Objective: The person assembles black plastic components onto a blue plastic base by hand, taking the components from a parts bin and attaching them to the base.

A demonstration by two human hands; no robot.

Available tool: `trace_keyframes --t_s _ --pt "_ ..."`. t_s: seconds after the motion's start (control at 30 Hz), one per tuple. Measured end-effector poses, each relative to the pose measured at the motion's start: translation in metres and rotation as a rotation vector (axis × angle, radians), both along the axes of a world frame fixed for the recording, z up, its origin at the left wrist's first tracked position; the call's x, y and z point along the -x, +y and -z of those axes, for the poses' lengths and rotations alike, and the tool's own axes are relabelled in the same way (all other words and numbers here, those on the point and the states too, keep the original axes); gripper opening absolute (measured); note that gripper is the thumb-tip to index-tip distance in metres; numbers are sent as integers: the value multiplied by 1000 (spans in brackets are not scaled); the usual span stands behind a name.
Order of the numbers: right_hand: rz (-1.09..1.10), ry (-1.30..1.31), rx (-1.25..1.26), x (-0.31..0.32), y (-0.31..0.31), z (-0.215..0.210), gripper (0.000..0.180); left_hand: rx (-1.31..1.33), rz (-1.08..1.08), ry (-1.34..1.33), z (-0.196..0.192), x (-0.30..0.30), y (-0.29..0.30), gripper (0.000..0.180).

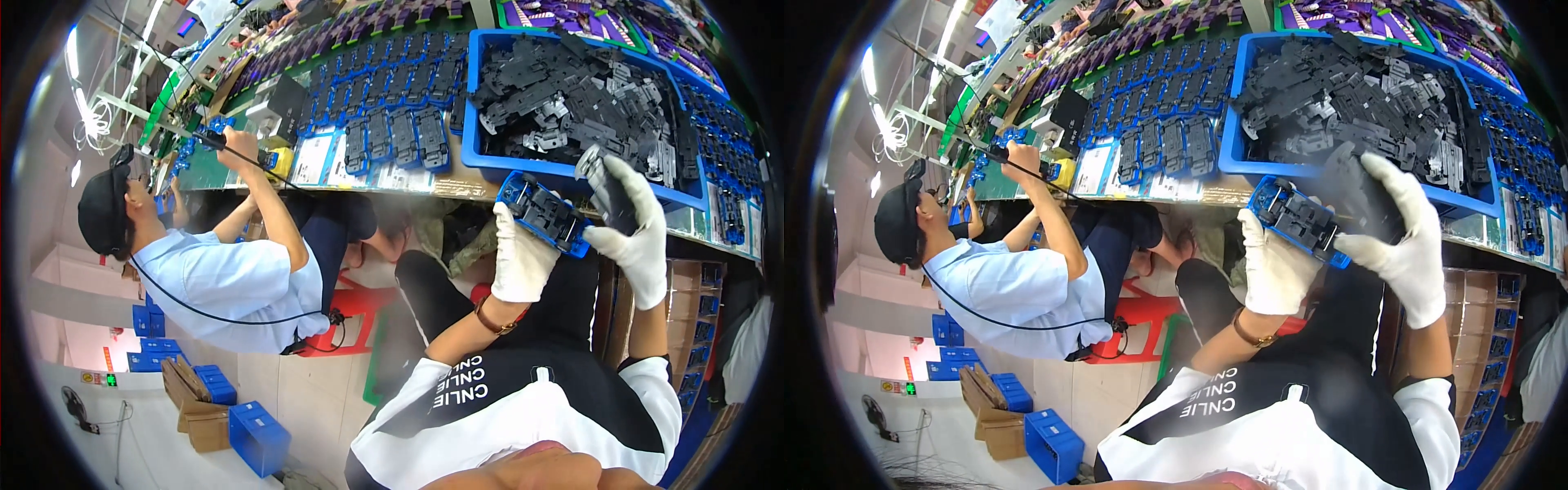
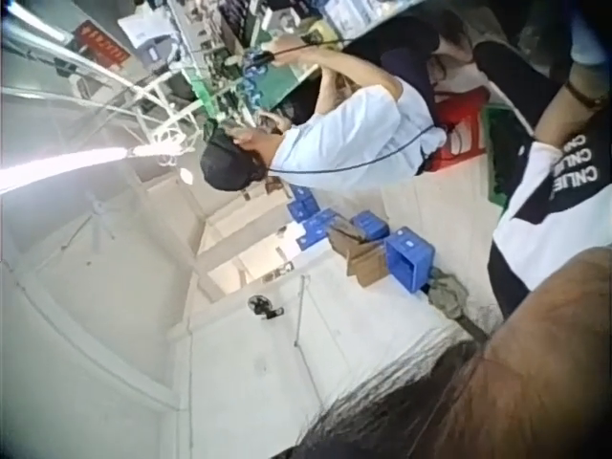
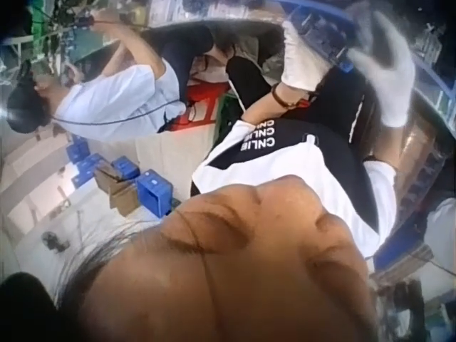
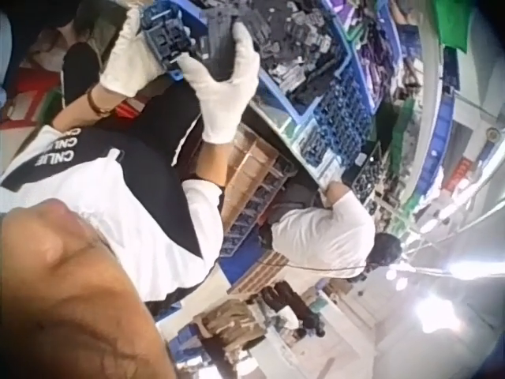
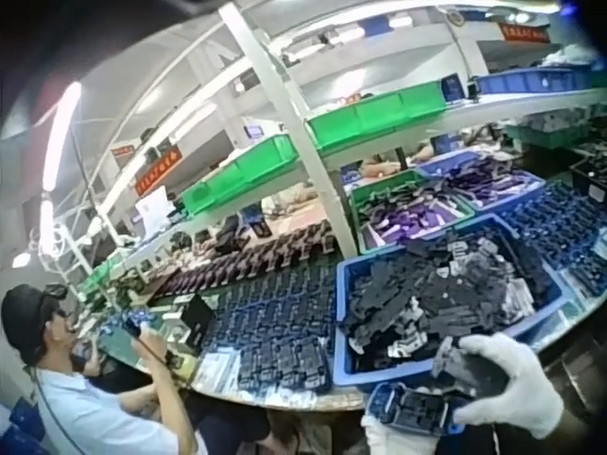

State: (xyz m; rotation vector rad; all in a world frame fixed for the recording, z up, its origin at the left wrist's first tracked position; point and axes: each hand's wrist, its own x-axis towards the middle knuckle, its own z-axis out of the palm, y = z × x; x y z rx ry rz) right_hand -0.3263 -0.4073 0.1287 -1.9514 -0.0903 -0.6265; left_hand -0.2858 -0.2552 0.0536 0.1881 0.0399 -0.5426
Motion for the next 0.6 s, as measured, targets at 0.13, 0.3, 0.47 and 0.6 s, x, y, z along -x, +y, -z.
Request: trace_keyframes --t_s 0.13,0.3,0.47,0.6 --pt "56 88 290 12 19 5 66 12 17 -51 7 4 -9 72" --pt "35 -54 620 10 31 1 61 -56 24 -134 7 12 -6 82" --pt "60 11 621 6 43 16 60 -110 19 -131 10 19 -6 77" --pt "138 -51 785 8 46 24 60 -143 17 -69 14 16 -7 56"
